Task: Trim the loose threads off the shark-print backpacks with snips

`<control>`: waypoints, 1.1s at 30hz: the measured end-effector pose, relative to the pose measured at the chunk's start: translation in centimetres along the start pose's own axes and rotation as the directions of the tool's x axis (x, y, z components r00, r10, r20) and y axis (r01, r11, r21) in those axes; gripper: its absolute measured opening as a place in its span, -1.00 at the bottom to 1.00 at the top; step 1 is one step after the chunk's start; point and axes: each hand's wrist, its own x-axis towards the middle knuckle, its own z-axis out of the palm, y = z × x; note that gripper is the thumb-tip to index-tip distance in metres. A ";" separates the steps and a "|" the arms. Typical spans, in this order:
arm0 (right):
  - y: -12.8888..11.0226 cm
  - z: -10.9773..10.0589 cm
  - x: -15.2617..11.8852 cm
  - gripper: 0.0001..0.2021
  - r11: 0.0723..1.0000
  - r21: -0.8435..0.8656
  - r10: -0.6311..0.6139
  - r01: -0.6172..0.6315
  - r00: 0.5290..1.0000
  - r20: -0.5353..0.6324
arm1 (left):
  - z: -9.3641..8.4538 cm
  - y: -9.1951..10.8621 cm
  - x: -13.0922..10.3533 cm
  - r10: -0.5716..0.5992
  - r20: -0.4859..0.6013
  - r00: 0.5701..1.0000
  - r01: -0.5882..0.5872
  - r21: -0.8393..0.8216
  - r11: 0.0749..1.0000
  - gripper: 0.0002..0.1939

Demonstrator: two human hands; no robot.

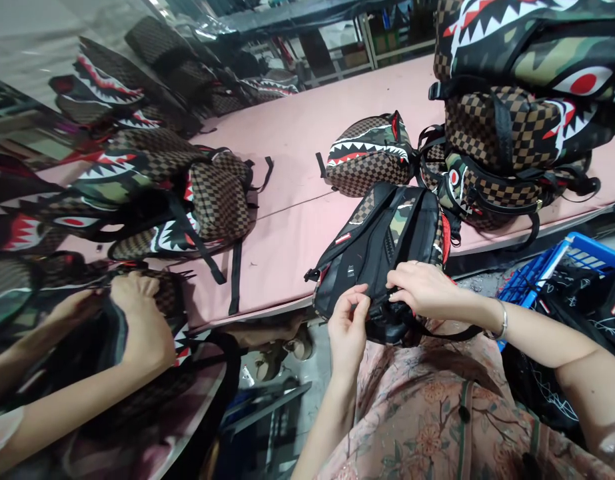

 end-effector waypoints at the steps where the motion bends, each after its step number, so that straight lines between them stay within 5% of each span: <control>1: -0.1 0.0 0.2 -0.88 0.999 -0.026 -0.022 0.023 0.999 0.033 | 0.0 0.1 0.0 0.024 0.009 1.000 -0.024 0.024 0.999 -0.86; 4: -0.2 -0.1 0.7 -0.89 0.998 -0.049 -0.034 0.037 0.998 0.059 | 0.1 0.4 -0.1 0.020 0.013 1.000 -0.020 0.019 1.000 -0.85; 6: 0.2 -0.1 0.6 -0.88 0.999 0.034 0.017 -0.018 1.000 0.023 | 0.2 0.7 -0.2 -0.116 0.013 0.993 0.117 -0.129 0.985 -0.84; 10: 1.8 0.5 -0.9 -0.85 0.879 0.447 0.248 -0.165 0.960 -0.134 | 0.3 1.4 0.2 -0.399 0.129 0.908 0.400 -0.556 0.729 -0.69; 13: 2.3 2.5 -2.7 -0.74 0.732 0.653 0.354 -0.192 0.927 -0.124 | 0.4 1.6 1.2 -0.443 0.228 0.867 0.482 -0.614 0.626 -0.62; 16: 1.2 5.4 -4.0 -0.60 0.767 0.614 0.284 -0.186 0.956 -0.066 | 0.8 1.4 2.6 -0.429 0.336 0.839 0.542 -0.439 0.717 -0.63; 20: -0.8 7.7 -4.1 -0.90 0.959 0.232 0.194 -0.162 0.973 -0.123 | 0.9 1.2 5.1 -0.387 0.502 0.774 0.404 0.079 0.911 -0.61; 24: -1.5 7.9 -3.5 -0.91 0.993 -0.048 0.106 -0.112 0.989 -0.105 | 0.6 1.7 7.0 -0.358 0.573 0.737 0.078 0.454 0.887 -0.62; 27: -1.6 7.4 -3.2 -0.90 0.989 -0.108 0.097 -0.103 0.993 -0.061 | 0.5 1.9 7.5 -0.355 0.628 0.692 0.043 0.455 0.889 -0.70; 30: -1.5 6.7 -3.3 -0.96 0.970 -0.094 0.217 -0.224 0.973 -0.080 | 0.8 1.7 7.3 -0.343 0.550 0.762 0.257 0.229 0.939 -0.73; 33: -1.5 6.3 -3.7 -0.81 0.943 0.080 0.333 -0.324 0.932 -0.142 | 1.2 1.4 6.6 -0.379 0.373 0.847 0.466 -0.180 0.866 -0.69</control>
